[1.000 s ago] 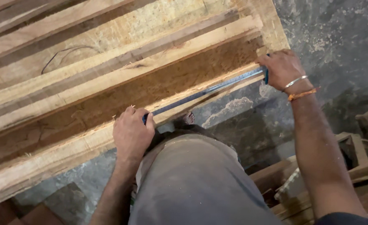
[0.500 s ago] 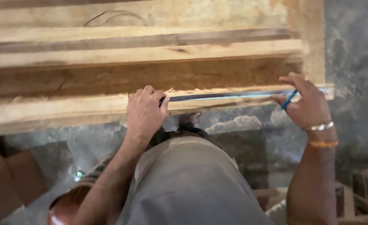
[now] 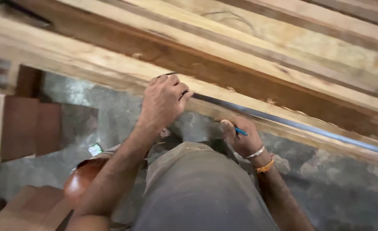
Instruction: The person measures wooden planks and frame parts laid on a workbench, using a tape measure and a steel ruler, and marks cut lines with a pencil. They reposition planks, use an L-square to align marks, and work across several boards on the bench.
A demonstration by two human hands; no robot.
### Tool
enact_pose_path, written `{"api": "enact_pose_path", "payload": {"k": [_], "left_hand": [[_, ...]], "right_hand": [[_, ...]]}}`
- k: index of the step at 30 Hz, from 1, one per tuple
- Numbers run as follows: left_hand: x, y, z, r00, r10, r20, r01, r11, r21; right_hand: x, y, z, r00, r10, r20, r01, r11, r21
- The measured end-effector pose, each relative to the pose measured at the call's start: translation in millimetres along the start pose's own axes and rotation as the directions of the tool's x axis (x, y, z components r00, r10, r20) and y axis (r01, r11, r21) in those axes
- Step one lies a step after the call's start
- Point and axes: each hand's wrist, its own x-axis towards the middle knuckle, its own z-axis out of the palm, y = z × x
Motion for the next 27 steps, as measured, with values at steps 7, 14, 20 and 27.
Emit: {"api": "enact_pose_path", "payload": {"k": [7, 14, 20, 27], "left_hand": [[-43, -150, -84, 0.997, -0.054, 0.058, 0.048, 0.993, 0.106], [-65, -258, -139, 0.995, -0.085, -0.044, 0.088, 0.993, 0.083], [-60, -363, -161, 0.993, -0.108, -0.043, 0.113, 0.984, 0.141], [-41, -494, -208, 0.994, -0.095, -0.046, 0.101, 0.986, 0.134]], "right_hand": [[85, -105, 138, 0.976, -0.219, 0.003, 0.219, 0.976, 0.001], [154, -167, 225, 0.952, -0.207, 0.226, 0.221, 0.975, -0.039], [233, -195, 286, 0.919, -0.24, 0.313, 0.244, 0.969, 0.027], [350, -251, 362, 0.863, -0.341, 0.374, 0.301, 0.94, 0.161]]}}
